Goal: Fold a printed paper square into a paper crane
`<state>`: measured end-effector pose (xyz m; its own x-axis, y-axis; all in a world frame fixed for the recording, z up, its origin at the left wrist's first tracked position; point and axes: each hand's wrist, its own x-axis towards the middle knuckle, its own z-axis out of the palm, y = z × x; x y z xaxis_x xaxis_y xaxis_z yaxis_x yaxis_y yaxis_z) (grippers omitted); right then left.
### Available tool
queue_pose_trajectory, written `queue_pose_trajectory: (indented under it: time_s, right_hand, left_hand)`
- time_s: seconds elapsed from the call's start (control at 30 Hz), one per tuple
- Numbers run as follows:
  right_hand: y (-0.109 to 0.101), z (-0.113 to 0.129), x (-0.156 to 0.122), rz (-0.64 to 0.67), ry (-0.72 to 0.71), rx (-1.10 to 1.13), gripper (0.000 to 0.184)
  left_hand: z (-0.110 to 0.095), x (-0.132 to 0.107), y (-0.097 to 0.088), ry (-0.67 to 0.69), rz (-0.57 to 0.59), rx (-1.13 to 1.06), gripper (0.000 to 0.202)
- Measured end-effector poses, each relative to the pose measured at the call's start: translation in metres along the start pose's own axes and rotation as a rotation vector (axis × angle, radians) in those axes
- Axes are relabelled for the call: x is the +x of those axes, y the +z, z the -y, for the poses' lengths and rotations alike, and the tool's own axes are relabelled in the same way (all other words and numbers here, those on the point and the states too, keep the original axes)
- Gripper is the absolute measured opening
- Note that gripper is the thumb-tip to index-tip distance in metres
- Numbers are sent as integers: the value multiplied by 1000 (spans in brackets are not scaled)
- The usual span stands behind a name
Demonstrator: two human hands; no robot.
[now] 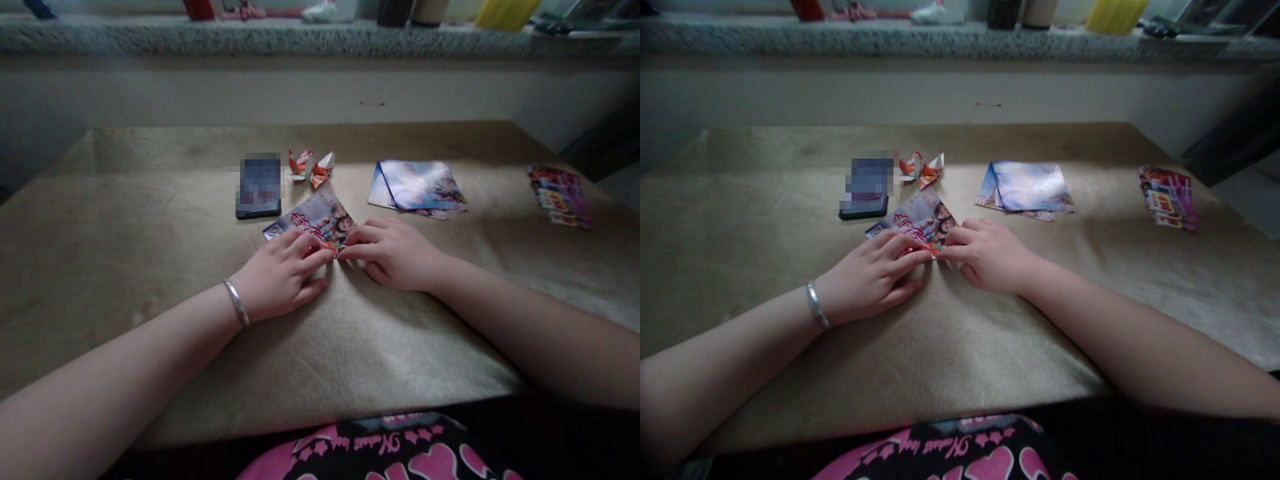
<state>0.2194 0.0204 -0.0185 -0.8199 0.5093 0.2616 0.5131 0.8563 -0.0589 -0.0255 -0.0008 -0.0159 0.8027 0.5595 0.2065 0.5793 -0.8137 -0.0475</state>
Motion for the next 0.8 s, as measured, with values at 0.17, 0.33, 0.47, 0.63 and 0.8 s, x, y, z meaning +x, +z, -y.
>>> queue_pose_trajectory:
  time_s: [0.17,0.33,0.47,0.63,0.8]
  right_hand:
    - [0,0,0,-24,-20,16,40]
    - [-1,0,0,-19,-16,5,38]
    - [0,1,1,-16,-12,9,39]
    - [0,1,2,-22,-12,31,38]
    - [-1,3,2,-10,-12,25,36]
  left_hand:
    - [0,1,1,-3,18,18,40]
    - [1,0,3,11,-22,74,40]
    - [-1,-1,0,101,-150,164,35]
    - [-4,0,-3,141,-184,219,33]
    - [0,4,-6,146,-67,164,36]
